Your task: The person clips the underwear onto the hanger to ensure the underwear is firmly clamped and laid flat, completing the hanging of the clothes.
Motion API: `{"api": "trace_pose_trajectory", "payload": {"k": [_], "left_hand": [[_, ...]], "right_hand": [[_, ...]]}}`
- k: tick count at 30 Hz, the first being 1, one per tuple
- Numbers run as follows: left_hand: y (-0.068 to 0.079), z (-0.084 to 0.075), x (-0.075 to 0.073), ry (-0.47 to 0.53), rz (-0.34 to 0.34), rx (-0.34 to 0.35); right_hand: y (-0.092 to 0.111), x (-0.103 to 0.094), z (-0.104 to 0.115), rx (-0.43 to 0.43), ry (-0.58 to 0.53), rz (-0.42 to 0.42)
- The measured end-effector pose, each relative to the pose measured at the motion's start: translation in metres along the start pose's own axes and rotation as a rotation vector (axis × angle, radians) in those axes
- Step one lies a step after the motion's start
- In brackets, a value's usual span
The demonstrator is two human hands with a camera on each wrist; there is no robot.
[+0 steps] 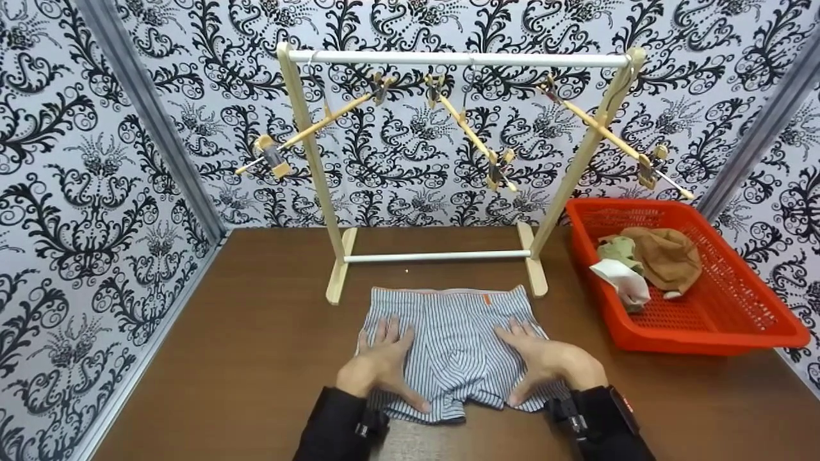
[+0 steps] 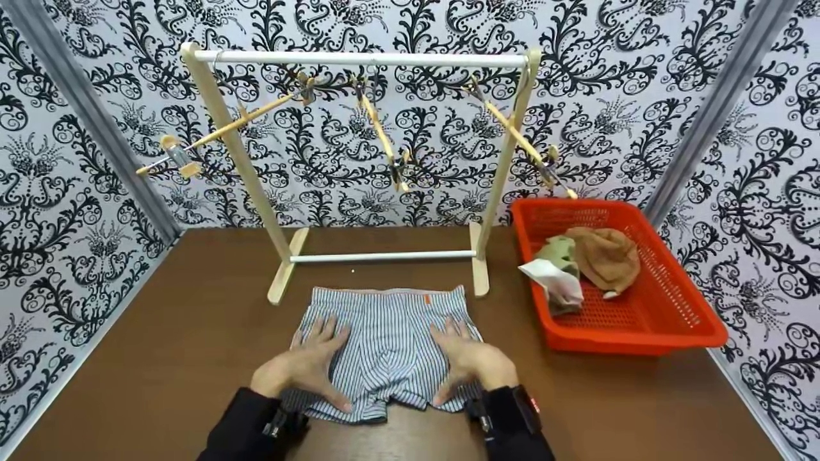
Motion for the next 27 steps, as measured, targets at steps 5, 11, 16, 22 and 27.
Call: {"api": "trace_pose_trajectory", "payload": {"k": [5, 11, 16, 22, 27], "left_hand": [[0.002, -0.002, -0.001, -0.019, -0.007, -0.010], [0.006, -0.010, -0.008, 0.013, -0.018, -0.058], [0.009, -0.017, -0.009, 0.028, 0.009, -0.071], [0.007, -0.018, -0.004, 0.008, 0.005, -0.080], [0.004, -0.014, -0.002, -0.001, 0.024, -0.083]], "right_hand": [[0.005, -0.004, 0.002, -0.009, -0.048, 0.003], [0.015, -0.013, 0.012, -0.059, -0.024, -0.048], [0.010, -0.008, 0.013, -0.030, 0.004, -0.009], [0.004, 0.001, 0.010, 0.016, 0.023, 0.016], [0.001, 0.008, 0.015, 0.048, 0.020, 0.014]]}}
Point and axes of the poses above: each hand's wrist, its own y-axis away from the middle knuckle, its own x-axis out of the palm, z = x × y, the point moved 3 cm from there along -y, towards the middle knuckle, and after that the axes turned 5 degrees about z, right-handed, at the moved point
